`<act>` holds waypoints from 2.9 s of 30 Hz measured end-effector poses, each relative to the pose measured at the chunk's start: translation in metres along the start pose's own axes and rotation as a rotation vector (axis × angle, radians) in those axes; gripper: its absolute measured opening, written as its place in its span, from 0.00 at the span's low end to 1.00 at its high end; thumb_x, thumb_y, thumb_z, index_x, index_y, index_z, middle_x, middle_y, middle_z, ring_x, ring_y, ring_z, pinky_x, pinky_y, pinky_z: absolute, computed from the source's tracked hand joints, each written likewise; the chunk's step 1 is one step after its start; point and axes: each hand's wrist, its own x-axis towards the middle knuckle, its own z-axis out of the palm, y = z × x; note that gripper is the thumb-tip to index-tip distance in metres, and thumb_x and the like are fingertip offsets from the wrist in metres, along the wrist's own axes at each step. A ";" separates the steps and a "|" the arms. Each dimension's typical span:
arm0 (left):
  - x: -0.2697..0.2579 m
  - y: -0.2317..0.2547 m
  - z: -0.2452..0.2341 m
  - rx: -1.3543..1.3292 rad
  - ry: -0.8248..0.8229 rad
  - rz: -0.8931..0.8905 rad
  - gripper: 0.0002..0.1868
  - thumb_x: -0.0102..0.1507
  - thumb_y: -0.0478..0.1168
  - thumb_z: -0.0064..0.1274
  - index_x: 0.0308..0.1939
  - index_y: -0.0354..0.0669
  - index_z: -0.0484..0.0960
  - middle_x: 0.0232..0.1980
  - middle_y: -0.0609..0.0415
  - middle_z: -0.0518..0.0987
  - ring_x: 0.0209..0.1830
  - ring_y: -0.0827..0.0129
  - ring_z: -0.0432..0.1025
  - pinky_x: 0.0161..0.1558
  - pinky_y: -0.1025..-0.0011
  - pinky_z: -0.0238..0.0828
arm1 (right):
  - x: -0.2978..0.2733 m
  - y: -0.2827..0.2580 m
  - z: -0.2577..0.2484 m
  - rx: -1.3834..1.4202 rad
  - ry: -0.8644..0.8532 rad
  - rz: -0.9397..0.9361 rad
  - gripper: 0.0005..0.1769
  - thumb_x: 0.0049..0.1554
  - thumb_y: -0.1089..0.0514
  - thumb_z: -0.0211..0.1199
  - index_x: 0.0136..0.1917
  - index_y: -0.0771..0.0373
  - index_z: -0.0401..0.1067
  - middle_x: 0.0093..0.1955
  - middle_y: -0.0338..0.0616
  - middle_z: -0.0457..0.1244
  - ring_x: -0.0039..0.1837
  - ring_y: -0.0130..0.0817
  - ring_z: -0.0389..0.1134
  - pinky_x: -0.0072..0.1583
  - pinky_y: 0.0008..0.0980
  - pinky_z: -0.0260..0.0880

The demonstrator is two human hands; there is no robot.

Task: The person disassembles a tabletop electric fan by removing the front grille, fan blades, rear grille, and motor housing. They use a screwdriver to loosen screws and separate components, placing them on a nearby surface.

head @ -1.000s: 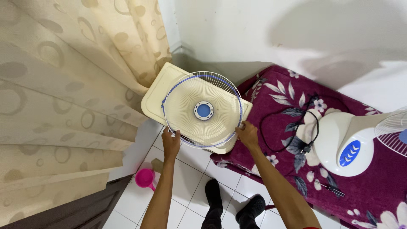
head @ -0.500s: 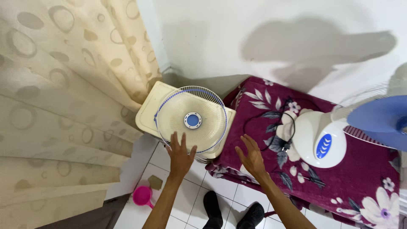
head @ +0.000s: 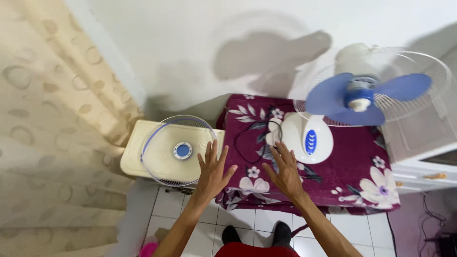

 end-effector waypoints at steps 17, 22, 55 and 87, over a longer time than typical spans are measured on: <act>0.152 0.213 0.036 -0.418 0.046 0.294 0.26 0.67 0.45 0.56 0.66 0.36 0.71 0.69 0.39 0.69 0.70 0.47 0.67 0.68 0.56 0.69 | -0.004 0.139 -0.158 0.295 0.229 0.340 0.22 0.58 0.52 0.67 0.60 0.68 0.75 0.50 0.53 0.71 0.51 0.39 0.74 0.48 0.36 0.75; 0.219 0.254 0.063 -0.270 0.230 0.443 0.26 0.67 0.41 0.55 0.67 0.33 0.71 0.72 0.38 0.67 0.73 0.49 0.63 0.70 0.52 0.63 | 0.024 0.188 -0.177 0.584 0.232 0.451 0.19 0.61 0.51 0.63 0.56 0.70 0.77 0.43 0.51 0.72 0.46 0.33 0.75 0.47 0.32 0.73; 0.288 0.291 0.068 0.159 0.168 0.346 0.20 0.63 0.55 0.63 0.40 0.39 0.86 0.41 0.48 0.80 0.41 0.62 0.74 0.51 0.51 0.67 | 0.090 0.235 -0.177 1.262 -0.078 0.551 0.28 0.67 0.43 0.48 0.58 0.72 0.73 0.46 0.53 0.70 0.44 0.37 0.73 0.48 0.35 0.76; 0.273 0.279 0.089 -0.263 0.220 0.355 0.14 0.69 0.43 0.54 0.37 0.34 0.83 0.32 0.45 0.79 0.29 0.54 0.75 0.34 0.58 0.70 | 0.100 0.195 -0.188 0.267 0.318 0.291 0.20 0.61 0.52 0.65 0.40 0.75 0.73 0.25 0.49 0.64 0.25 0.32 0.64 0.28 0.34 0.62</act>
